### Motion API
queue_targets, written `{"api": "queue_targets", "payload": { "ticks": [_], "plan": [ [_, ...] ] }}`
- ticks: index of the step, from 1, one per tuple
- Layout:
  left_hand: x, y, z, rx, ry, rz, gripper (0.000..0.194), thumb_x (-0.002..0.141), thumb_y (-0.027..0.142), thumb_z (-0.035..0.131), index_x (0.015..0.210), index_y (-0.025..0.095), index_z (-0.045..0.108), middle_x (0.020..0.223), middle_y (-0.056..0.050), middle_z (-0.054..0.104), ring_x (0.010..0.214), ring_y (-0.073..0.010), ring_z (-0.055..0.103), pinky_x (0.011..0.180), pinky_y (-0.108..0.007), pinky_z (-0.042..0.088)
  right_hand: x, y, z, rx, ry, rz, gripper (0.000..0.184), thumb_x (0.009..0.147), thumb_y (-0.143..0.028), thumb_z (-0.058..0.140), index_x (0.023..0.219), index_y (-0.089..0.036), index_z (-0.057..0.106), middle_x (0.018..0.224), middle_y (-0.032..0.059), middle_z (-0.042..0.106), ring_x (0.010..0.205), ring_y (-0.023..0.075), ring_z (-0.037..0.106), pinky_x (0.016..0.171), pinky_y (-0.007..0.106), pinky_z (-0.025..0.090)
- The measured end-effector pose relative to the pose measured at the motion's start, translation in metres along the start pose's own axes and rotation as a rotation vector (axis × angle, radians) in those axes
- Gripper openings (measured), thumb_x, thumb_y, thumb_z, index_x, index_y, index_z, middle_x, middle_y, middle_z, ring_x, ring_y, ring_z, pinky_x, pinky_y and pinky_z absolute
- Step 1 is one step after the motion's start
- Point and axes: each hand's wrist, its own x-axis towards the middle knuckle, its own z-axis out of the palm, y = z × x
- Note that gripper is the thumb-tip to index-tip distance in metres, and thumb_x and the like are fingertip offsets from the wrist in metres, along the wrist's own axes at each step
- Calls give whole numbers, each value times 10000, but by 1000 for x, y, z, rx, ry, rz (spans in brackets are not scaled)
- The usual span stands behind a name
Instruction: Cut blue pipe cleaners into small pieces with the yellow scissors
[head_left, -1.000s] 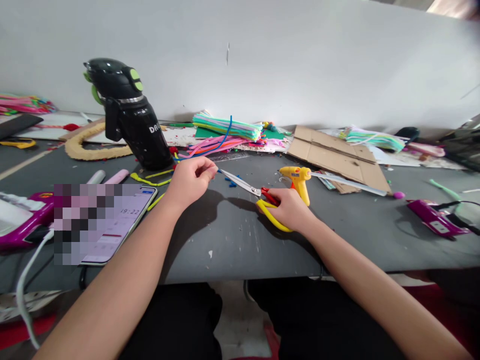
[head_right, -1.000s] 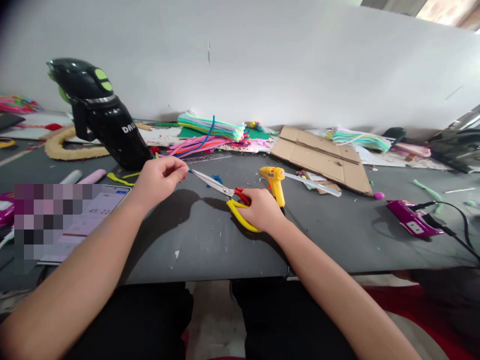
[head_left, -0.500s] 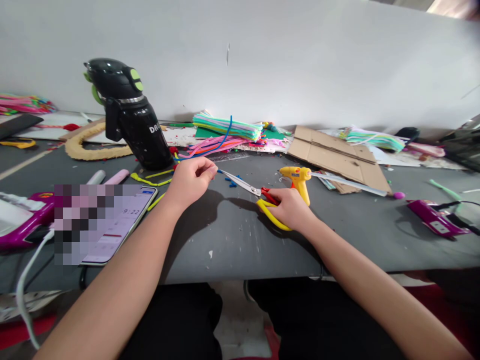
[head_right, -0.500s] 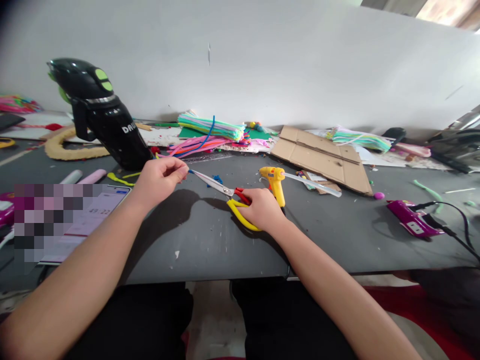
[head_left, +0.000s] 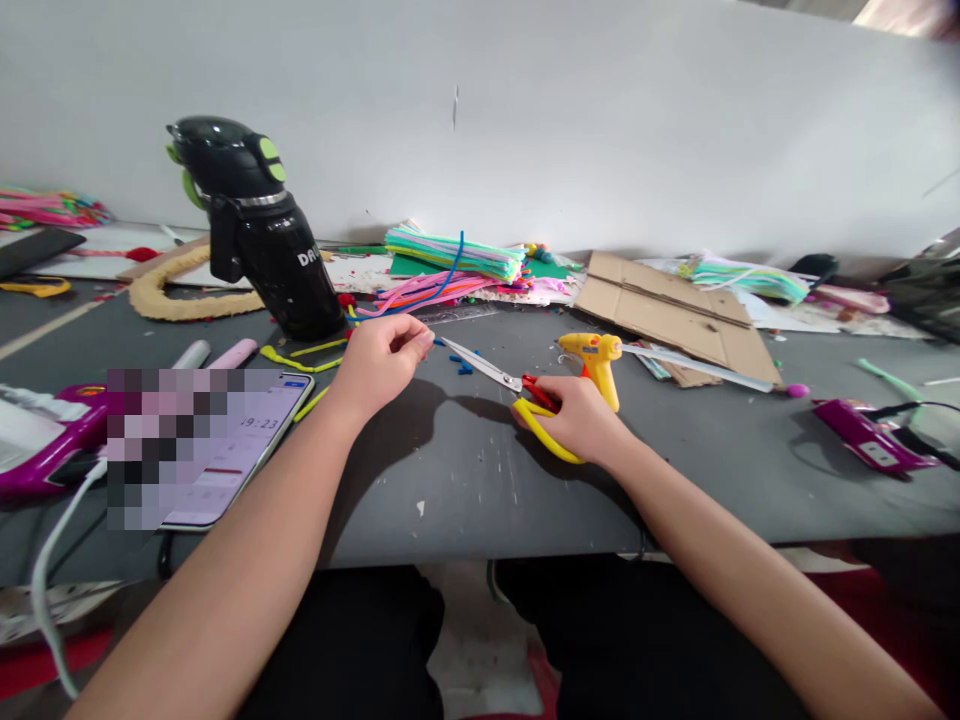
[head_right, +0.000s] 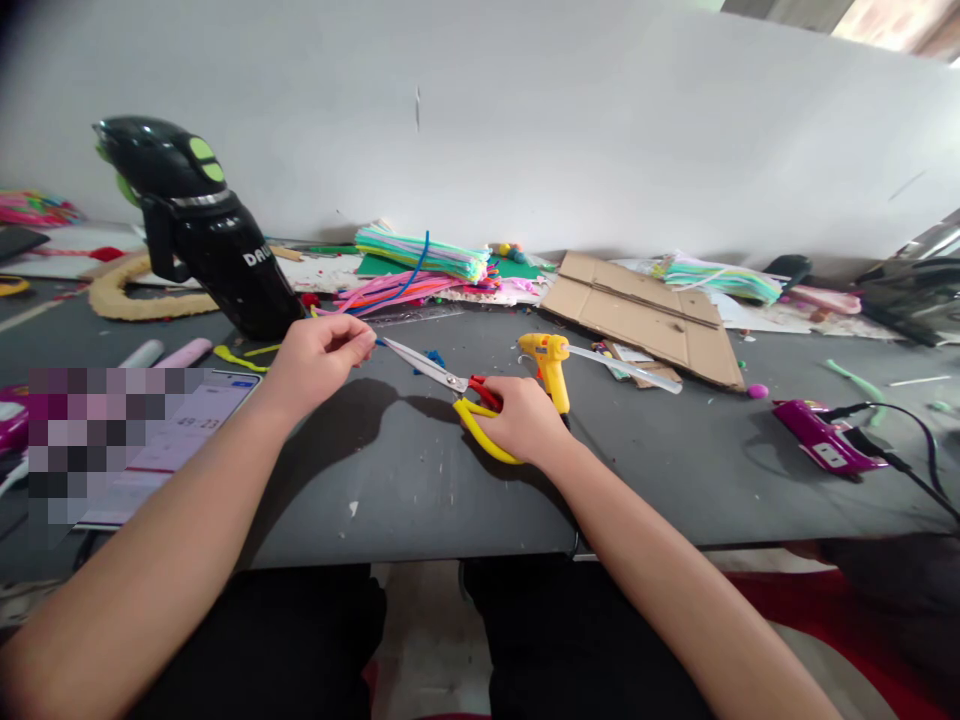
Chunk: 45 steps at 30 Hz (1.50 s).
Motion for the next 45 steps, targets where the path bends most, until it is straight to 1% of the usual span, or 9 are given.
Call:
{"api": "queue_targets", "payload": {
  "ticks": [10,15,19,24,29,34,40,45],
  "plan": [
    [0,2,0,16,-4,6,233,825,363,571,715,167,631,627,-16,599,597,-138,514,587,-269,403,1,-1,-2,1,-31,11,373,753,-423,622,591,-202,369,549,-34,411,567,102,288,549,280,211],
    [0,1,0,7,-3,4,229,822,358,571,712,165,627,626,-16,598,595,-137,513,584,-267,400,1,1,-1,10,-22,20,390,745,-425,632,578,-200,361,547,-38,387,574,102,274,550,283,211],
    [0,-1,0,-7,-7,-2,218,822,345,572,723,159,628,636,-17,598,594,-131,510,578,-262,393,3,3,1,33,-5,52,386,748,-450,639,569,-193,413,548,-35,405,571,102,307,545,277,223],
    [0,0,1,-2,2,-12,222,828,344,565,728,155,623,642,-19,601,587,-126,503,578,-259,391,2,2,2,66,14,68,414,754,-529,638,601,-192,452,551,-38,426,568,100,327,533,264,230],
    [0,1,1,-10,9,-16,206,818,337,572,736,154,623,653,-26,614,588,-127,506,578,-257,402,1,0,1,40,4,48,420,758,-514,637,592,-191,426,544,-36,425,566,98,321,527,267,218],
    [0,2,1,-5,9,-26,156,792,300,591,752,154,628,643,-20,603,588,-123,511,565,-247,405,2,2,2,50,10,63,412,771,-515,624,596,-193,435,537,-38,412,559,98,324,528,269,220],
    [0,0,1,8,10,-26,152,781,297,600,765,150,636,643,-17,597,578,-114,494,546,-237,394,2,1,1,58,5,85,428,768,-534,624,594,-192,432,540,-37,409,559,97,320,529,267,225],
    [1,-1,1,9,11,-22,154,778,295,605,772,145,638,647,-14,592,570,-107,476,536,-235,381,3,1,0,44,-8,62,429,755,-514,638,579,-191,417,541,-35,419,558,95,314,531,265,225]
  ]
}}
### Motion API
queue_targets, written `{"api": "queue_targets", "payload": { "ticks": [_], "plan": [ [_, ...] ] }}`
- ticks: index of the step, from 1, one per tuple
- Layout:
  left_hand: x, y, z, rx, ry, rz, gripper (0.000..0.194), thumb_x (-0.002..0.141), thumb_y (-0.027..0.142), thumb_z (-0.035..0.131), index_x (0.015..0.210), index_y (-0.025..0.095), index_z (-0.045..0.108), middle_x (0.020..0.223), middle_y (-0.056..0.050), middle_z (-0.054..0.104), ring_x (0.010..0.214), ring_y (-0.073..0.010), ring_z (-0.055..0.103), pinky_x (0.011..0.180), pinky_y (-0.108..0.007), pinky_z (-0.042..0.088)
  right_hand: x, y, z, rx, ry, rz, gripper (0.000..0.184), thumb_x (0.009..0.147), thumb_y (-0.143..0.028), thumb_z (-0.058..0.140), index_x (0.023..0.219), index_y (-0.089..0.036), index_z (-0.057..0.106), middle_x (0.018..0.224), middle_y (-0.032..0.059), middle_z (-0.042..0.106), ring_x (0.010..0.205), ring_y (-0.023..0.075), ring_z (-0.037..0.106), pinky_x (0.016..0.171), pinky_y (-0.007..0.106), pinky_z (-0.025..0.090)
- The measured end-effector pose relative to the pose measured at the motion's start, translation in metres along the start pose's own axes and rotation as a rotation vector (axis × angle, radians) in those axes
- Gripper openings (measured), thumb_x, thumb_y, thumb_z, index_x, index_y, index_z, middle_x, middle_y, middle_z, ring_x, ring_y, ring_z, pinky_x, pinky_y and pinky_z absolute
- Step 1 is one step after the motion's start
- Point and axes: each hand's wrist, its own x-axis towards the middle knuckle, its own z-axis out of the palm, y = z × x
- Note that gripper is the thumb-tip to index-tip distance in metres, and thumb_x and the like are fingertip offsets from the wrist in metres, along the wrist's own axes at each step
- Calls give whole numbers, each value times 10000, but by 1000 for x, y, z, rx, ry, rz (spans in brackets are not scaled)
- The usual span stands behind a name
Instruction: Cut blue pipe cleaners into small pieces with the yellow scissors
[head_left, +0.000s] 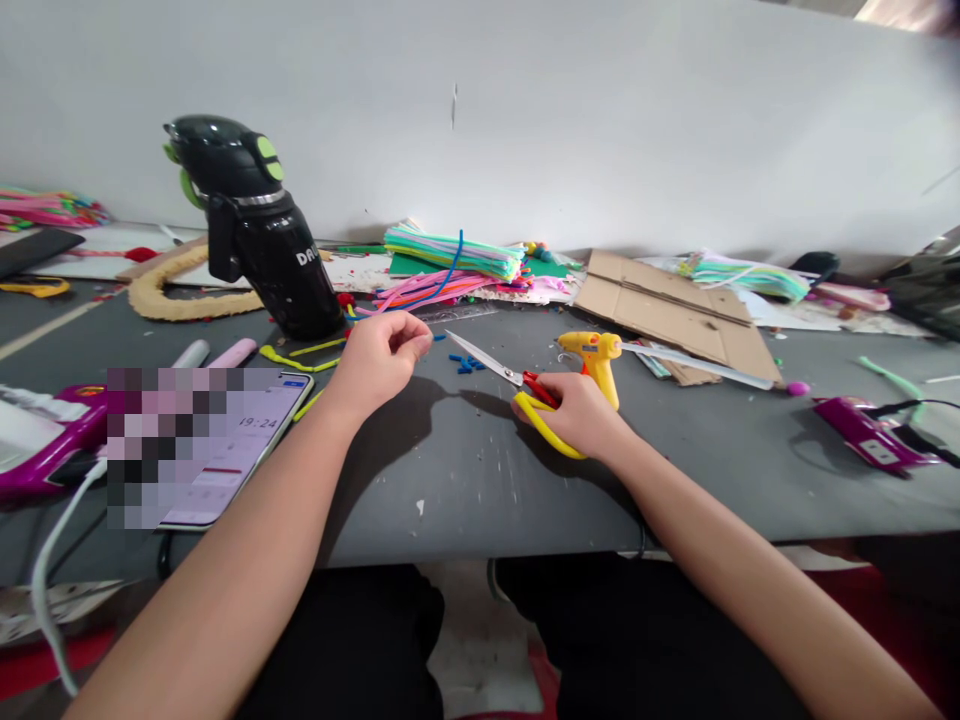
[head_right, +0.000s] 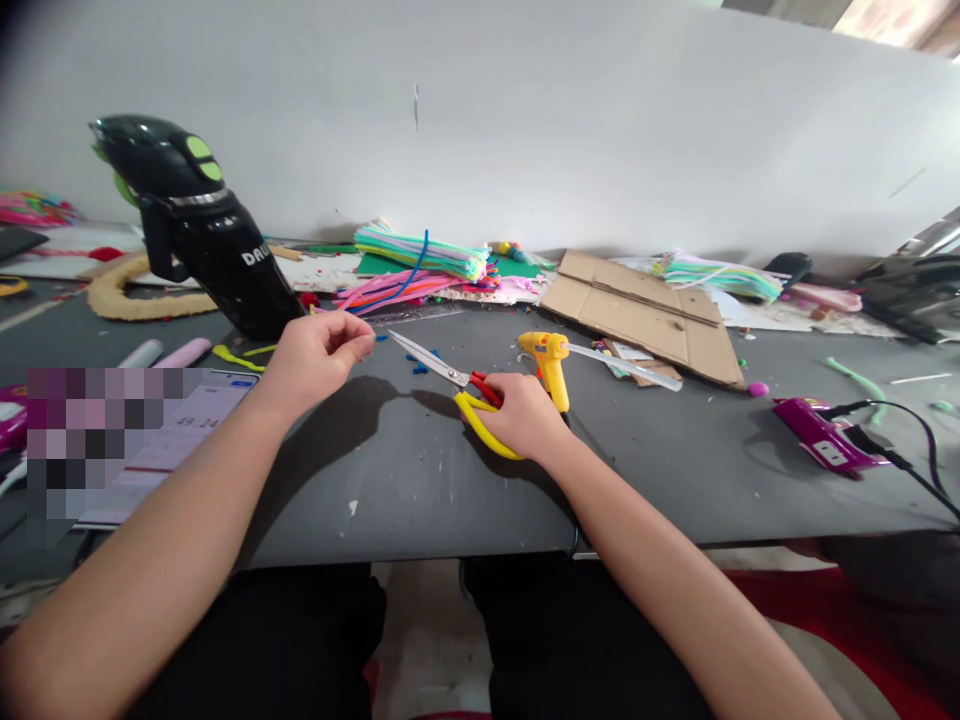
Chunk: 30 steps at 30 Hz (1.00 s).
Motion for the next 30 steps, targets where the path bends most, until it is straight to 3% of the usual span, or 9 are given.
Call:
{"api": "queue_targets", "payload": {
  "ticks": [30],
  "plan": [
    [0,-4,0,98,-38,55,170,804,320,589,781,164,654,654,-19,608,581,-125,462,577,-263,378,1,2,-2,-38,-49,-44,362,763,-458,612,588,-197,431,565,-26,432,567,107,312,551,286,208]
  ]
}}
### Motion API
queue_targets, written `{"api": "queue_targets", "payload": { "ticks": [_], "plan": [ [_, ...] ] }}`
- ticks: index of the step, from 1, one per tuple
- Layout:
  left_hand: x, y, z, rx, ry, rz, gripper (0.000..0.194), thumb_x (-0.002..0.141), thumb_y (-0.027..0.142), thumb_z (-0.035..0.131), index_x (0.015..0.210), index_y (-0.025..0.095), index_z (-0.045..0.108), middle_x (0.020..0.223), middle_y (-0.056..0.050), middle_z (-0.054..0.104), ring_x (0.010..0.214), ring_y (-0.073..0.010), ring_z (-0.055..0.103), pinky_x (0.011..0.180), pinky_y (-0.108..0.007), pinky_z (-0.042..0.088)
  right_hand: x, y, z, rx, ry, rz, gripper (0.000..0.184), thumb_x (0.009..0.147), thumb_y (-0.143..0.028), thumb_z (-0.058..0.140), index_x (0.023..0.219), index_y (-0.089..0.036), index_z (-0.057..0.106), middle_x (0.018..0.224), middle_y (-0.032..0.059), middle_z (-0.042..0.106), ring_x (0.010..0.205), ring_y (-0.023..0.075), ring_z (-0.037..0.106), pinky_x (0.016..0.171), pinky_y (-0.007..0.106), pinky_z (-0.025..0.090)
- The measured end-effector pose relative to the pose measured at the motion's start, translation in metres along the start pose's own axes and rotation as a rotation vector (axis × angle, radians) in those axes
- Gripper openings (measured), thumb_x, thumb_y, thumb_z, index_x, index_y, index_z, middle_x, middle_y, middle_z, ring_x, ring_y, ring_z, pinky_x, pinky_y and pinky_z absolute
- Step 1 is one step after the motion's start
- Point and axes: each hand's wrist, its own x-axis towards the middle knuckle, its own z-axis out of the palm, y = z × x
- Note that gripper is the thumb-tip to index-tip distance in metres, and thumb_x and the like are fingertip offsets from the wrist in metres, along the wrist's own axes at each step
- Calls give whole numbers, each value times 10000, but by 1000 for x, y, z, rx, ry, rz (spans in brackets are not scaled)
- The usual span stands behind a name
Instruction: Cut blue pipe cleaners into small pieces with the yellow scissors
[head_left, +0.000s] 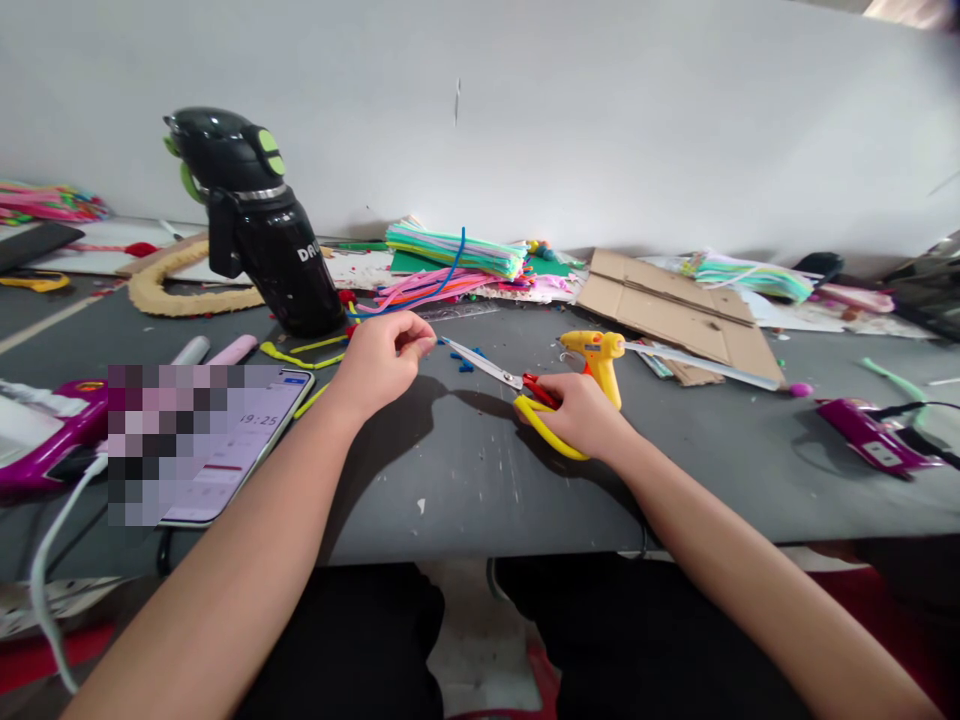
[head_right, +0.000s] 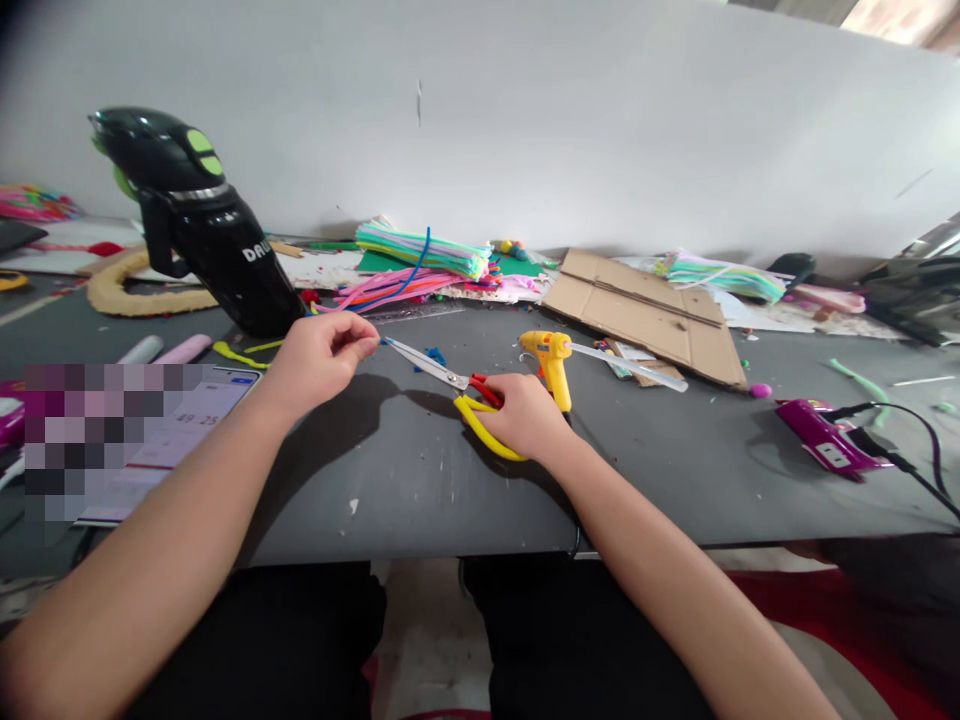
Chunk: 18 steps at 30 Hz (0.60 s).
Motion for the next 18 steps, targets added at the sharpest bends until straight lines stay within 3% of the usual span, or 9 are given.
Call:
{"api": "queue_targets", "payload": {
  "ticks": [18],
  "plan": [
    [0,0,-2,50,-18,11,146,799,290,577,773,168,653,666,-19,629,588,-126,468,584,-263,369,1,-2,-1,-9,-13,4,355,757,-442,623,586,-199,429,555,-37,403,565,104,294,552,286,207]
  ]
}}
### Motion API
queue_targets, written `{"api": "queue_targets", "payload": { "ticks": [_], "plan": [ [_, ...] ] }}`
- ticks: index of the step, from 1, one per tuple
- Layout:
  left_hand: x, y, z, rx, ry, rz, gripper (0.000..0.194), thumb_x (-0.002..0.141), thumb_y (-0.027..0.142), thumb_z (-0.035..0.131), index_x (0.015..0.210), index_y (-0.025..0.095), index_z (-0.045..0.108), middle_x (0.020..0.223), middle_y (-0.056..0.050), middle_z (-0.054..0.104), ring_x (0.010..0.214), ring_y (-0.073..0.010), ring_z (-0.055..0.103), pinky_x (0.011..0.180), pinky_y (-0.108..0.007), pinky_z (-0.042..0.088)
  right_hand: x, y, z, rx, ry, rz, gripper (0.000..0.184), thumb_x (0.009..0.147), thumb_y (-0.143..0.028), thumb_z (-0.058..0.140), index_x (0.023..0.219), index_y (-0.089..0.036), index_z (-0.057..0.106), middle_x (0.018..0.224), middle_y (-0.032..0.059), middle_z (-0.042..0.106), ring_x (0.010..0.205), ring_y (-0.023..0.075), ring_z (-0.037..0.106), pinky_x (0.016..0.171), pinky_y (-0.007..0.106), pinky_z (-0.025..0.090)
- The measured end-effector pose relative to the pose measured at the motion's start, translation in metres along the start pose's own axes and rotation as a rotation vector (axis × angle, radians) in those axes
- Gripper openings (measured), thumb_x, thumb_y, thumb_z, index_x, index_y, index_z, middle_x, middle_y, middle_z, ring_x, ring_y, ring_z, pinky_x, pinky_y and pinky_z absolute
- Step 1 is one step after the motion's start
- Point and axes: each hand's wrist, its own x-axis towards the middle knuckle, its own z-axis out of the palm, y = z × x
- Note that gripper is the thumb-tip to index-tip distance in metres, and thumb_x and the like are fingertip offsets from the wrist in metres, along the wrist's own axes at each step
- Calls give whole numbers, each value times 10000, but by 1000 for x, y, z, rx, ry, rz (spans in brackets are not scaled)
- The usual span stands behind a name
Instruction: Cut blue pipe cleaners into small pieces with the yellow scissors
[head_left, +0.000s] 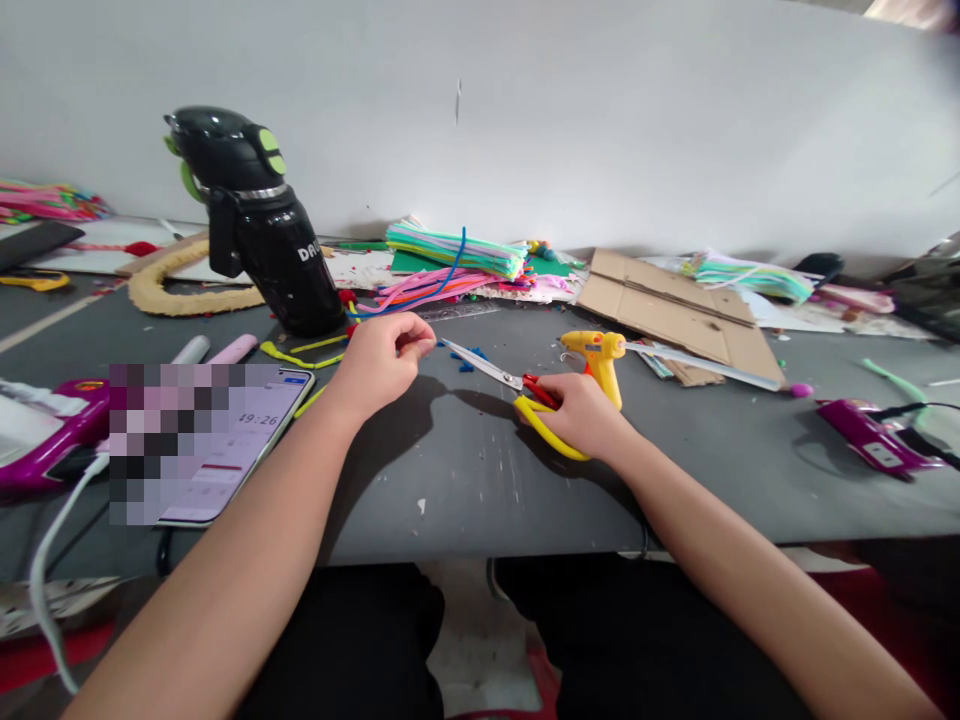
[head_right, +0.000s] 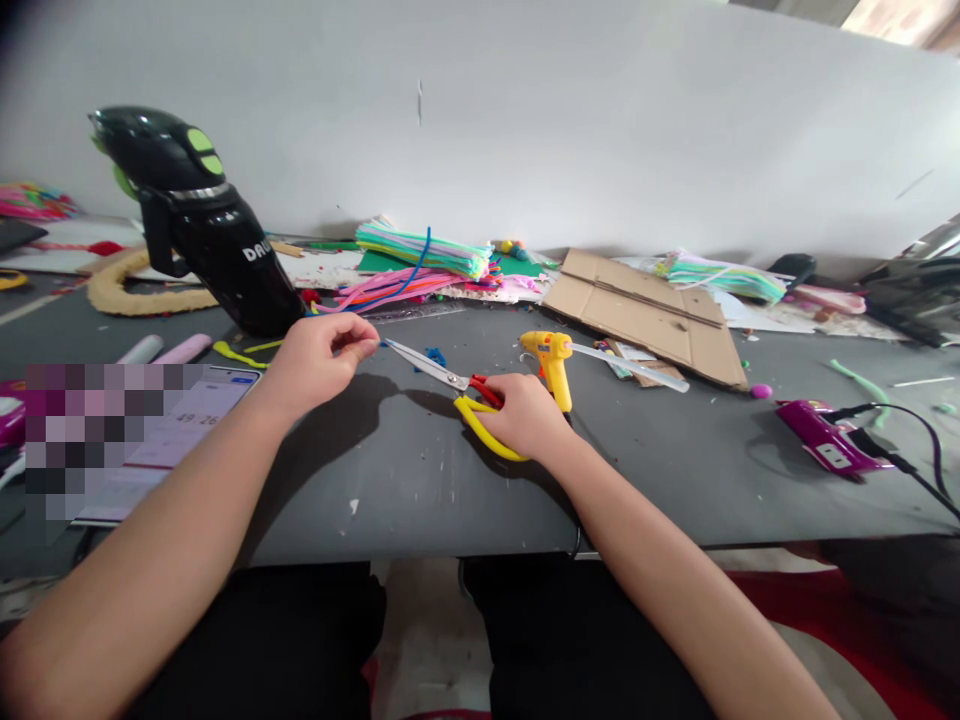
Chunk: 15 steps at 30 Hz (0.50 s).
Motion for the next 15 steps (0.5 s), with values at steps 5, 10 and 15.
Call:
{"api": "queue_targets", "payload": {
  "ticks": [5,10,15],
  "plan": [
    [0,1,0,7,2,-11,154,799,302,575,780,173,659,666,-20,625,590,-130,466,582,-266,369,0,2,1,4,1,-11,346,758,-437,622,586,-199,438,564,-32,416,568,106,300,553,286,210],
    [-1,3,0,-14,18,-19,166,793,317,580,784,173,663,678,-26,633,599,-137,480,583,-268,381,0,1,0,2,-1,-2,352,753,-428,622,585,-201,412,555,-36,398,570,107,287,554,286,211],
    [-1,2,1,-50,30,-32,186,807,339,592,809,167,664,682,-23,631,588,-129,476,583,-265,386,0,0,0,-5,13,0,356,752,-432,622,584,-199,411,556,-34,401,573,109,305,559,287,217]
  ]
}}
